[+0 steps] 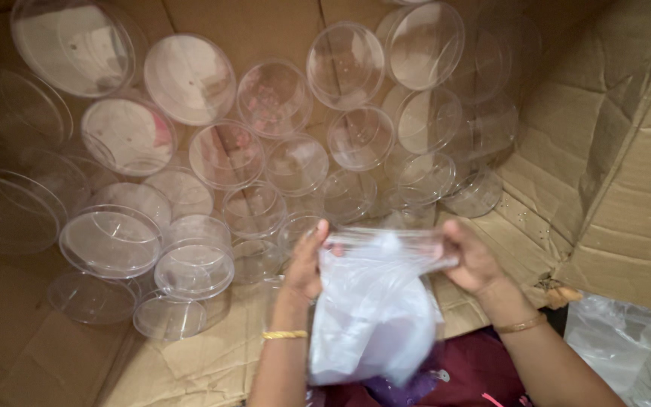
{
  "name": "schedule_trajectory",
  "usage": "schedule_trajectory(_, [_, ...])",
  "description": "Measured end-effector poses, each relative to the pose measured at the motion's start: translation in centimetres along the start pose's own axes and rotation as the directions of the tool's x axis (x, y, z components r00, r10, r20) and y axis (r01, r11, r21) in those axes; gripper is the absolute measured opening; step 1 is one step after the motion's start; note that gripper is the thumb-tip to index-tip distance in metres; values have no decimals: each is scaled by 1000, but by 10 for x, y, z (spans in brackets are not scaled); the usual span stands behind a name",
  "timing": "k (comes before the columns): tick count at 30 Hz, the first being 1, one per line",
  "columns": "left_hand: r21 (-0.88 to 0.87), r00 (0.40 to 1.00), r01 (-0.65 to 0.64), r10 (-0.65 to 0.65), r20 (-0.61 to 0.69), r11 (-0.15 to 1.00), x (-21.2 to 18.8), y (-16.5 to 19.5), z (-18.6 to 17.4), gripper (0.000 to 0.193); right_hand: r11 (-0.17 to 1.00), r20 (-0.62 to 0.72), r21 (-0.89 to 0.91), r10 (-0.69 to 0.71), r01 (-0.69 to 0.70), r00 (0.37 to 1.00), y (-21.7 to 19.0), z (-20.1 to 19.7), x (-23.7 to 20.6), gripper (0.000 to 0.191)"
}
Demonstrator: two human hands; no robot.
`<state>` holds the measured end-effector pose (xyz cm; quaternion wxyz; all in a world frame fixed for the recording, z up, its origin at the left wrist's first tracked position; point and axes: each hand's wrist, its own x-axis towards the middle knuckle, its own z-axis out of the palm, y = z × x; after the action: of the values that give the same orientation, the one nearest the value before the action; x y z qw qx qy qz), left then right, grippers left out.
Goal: The person removes clear plastic containers from a white plastic bag and places them into a cardboard box. The person repeats this process, handling the containers one at a time and arranging them inside the box.
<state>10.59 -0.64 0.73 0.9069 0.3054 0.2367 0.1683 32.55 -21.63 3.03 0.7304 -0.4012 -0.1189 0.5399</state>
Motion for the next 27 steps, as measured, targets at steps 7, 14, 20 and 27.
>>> schedule_trajectory(7, [966, 910, -56, 410, -54, 251, 23, 18, -12, 22, 862, -6, -480, -189, 163, 982, 10, 1, 66, 16])
schedule_trajectory(14, [971, 870, 212, 474, -136, -111, 29, 26, 17, 23, 194, 107, -957, -456, 216, 884, 32, 40, 116, 17])
schedule_trajectory(20, [1000, 822, 28, 569, -26, 6, -9, 37, 54, 20, 182, 25, -973, -537, 144, 843, -1, 76, 44, 20])
schedule_trajectory(27, [981, 890, -23, 451, -67, 192, -24, 35, 71, 28, 187, -66, -982, -448, 21, 892, -32, 116, -9, 26])
